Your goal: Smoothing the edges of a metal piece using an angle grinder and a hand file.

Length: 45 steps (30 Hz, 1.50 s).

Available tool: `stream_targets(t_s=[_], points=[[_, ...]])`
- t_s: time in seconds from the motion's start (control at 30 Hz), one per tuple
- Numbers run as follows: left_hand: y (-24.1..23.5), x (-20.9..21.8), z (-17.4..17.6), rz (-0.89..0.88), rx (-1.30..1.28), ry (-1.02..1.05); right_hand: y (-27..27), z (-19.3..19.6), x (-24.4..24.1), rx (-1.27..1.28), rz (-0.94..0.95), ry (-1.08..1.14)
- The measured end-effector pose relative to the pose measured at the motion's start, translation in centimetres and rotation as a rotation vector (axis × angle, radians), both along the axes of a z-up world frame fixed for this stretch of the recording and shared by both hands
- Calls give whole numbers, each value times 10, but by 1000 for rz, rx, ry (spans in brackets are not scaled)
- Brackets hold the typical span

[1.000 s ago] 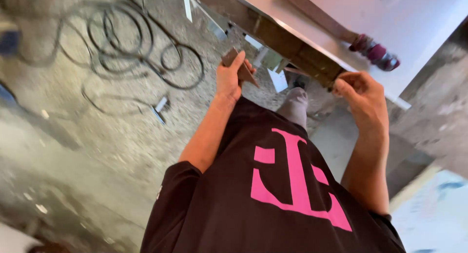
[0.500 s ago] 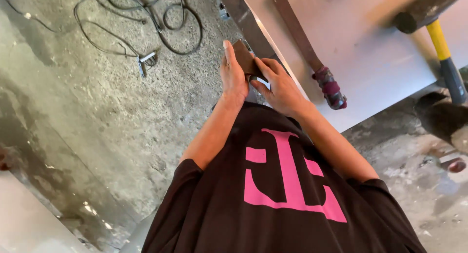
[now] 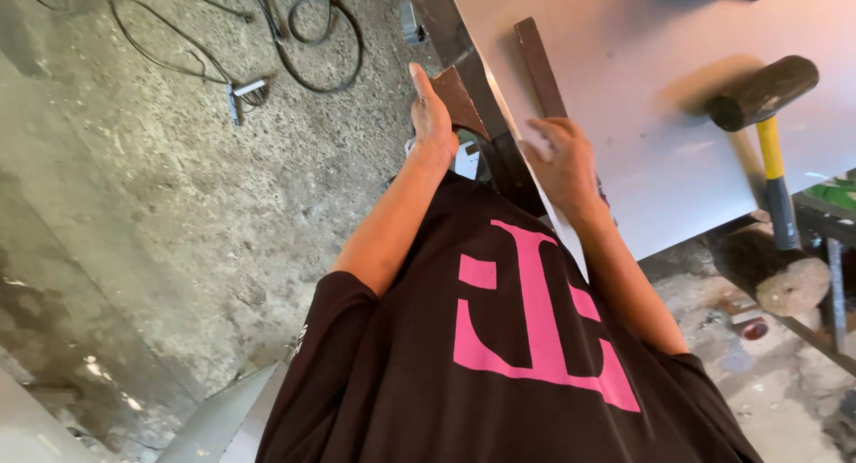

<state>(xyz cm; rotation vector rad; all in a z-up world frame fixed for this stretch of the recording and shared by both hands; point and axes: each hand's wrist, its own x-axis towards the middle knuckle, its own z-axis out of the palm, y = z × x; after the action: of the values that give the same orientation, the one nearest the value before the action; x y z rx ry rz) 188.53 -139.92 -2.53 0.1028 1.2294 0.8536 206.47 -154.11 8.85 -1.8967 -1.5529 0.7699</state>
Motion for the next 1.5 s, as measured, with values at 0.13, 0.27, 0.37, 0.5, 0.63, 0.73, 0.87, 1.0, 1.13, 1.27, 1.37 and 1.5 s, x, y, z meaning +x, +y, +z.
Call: stream_targets(t_s=[0.13,0.27,0.37,0.5,0.63,0.73,0.87,1.0,1.13,1.27,1.37,1.5], points=[[18,13,-36,-24,-71,185,-36,-30,50,-63,-222,-78],[33,33,-57,-50,-143,289,-82,-64,76,-406,-190,-184],[39,44,-73,-63,-185,303,-99,-81,83,-612,-134,-159],[40,51,-48,1,-209,228,-85,-70,73,-607,-195,10],[37,51,-42,16,-267,206,-84,-78,72,-602,-181,95],[39,52,-50,3,-183,243,-76,-74,67,-542,-243,230],[41,52,-64,7,-287,280,-59,-43,47,-536,-403,357],[50,54,-26,-22,-375,295,-48,-32,36,-475,-335,393],[45,51,-53,-29,-336,283,-39,-30,36,-510,-261,387],[45,49,-82,-13,-279,266,-37,-20,49,-476,-344,520],[44,53,-57,-26,-299,310,-35,0,55,-203,-440,713],[42,49,-37,-76,-344,341,-56,-43,54,17,-389,768]])
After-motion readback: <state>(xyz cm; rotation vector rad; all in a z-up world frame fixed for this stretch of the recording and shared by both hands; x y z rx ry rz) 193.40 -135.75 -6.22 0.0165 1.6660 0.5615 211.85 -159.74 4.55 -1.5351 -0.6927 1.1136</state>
